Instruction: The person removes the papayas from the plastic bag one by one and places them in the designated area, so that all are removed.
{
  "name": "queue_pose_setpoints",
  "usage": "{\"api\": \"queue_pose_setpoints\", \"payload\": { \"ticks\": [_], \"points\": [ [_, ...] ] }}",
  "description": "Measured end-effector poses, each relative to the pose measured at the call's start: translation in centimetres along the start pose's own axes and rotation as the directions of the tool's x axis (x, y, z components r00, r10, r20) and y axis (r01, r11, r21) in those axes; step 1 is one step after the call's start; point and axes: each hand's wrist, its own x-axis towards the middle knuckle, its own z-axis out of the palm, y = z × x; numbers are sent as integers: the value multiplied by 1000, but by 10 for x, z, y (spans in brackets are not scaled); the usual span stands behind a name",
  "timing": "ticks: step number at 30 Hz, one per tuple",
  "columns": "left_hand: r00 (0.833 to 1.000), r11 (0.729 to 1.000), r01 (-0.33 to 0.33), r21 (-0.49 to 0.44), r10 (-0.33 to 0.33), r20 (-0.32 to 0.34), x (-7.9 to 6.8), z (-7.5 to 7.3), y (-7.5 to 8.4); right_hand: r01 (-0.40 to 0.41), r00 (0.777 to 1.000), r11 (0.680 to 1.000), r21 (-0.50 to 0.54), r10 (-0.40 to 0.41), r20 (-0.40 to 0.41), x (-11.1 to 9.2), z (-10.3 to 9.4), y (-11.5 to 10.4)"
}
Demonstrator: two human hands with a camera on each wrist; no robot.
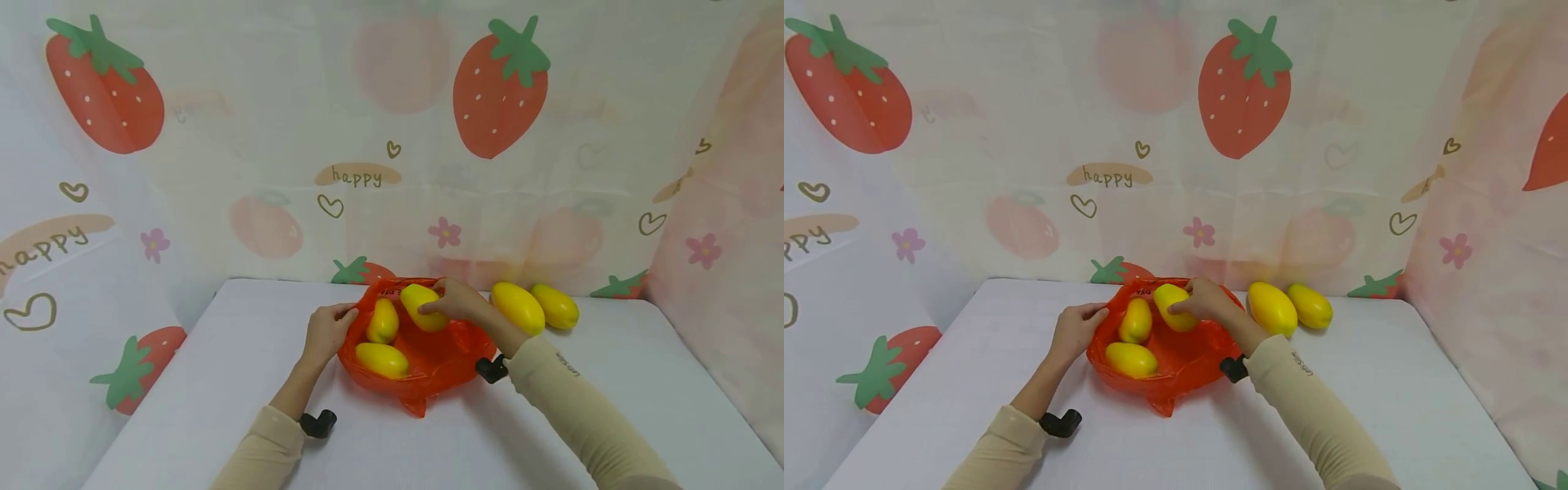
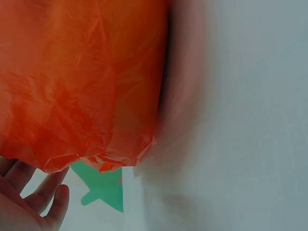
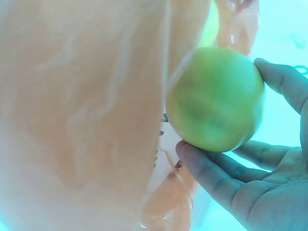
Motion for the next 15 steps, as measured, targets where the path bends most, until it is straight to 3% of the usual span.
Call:
{"api": "queue_pose_setpoints", "payload": {
  "ticks": [15],
  "points": [
    [1000,1000,15,-22,-15,7,-1,-1,0,16,1000,1000,-8,-16,-15,-2,-9,-4]
  ]
}}
